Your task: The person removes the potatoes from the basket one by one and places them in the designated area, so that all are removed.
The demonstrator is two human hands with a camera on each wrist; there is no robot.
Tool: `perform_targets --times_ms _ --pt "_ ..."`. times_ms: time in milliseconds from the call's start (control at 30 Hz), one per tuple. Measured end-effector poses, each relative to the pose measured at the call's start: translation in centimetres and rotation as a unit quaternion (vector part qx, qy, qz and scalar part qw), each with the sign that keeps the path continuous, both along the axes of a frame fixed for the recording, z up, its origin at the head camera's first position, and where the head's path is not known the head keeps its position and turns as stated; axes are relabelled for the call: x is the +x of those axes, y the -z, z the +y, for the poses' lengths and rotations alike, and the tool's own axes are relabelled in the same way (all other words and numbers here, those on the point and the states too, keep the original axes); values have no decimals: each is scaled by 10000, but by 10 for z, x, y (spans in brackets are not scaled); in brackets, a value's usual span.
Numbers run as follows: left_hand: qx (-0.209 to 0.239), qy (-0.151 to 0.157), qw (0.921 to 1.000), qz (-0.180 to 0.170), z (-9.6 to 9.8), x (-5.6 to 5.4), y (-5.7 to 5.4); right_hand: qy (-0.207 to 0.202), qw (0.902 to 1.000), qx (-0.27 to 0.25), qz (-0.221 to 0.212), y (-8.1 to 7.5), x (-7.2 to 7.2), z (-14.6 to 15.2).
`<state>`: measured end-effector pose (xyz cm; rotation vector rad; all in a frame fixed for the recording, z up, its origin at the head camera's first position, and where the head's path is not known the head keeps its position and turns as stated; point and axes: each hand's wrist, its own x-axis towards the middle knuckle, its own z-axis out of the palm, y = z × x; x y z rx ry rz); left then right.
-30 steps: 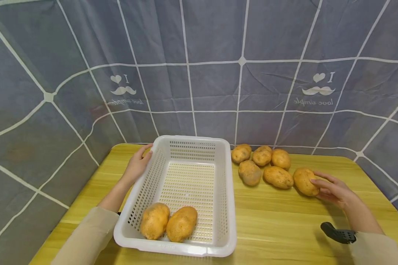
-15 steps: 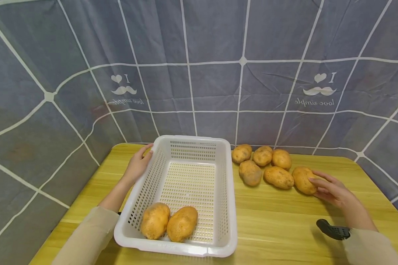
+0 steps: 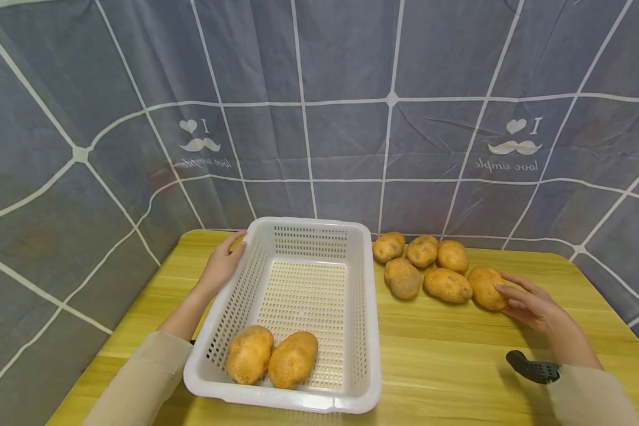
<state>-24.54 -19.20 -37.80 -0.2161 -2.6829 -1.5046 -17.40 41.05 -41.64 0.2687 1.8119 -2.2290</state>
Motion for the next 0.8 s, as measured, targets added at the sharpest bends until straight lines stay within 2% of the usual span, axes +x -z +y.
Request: perform_targets --times_ms 167,333,500,633,733,800 --pt "-28 -21 10000 16 0 0 0 -22 10000 -57 29 -1 0 1" --pt "-48 -13 10000 -25 -1 -1 0 -69 9992 -383 133 -4 2 3" --pt "-48 2 10000 -46 -1 0 -1 -349 9959 -728 407 -10 6 6" --pt "-36 15 10000 -50 -1 0 -1 -516 9956 -288 721 -18 9 9" --pt "-46 26 10000 -37 -1 0 -1 -476 9954 195 804 -26 9 8" --pt "-39 31 10000 -17 -1 1 -1 -500 9945 310 866 -32 9 6"
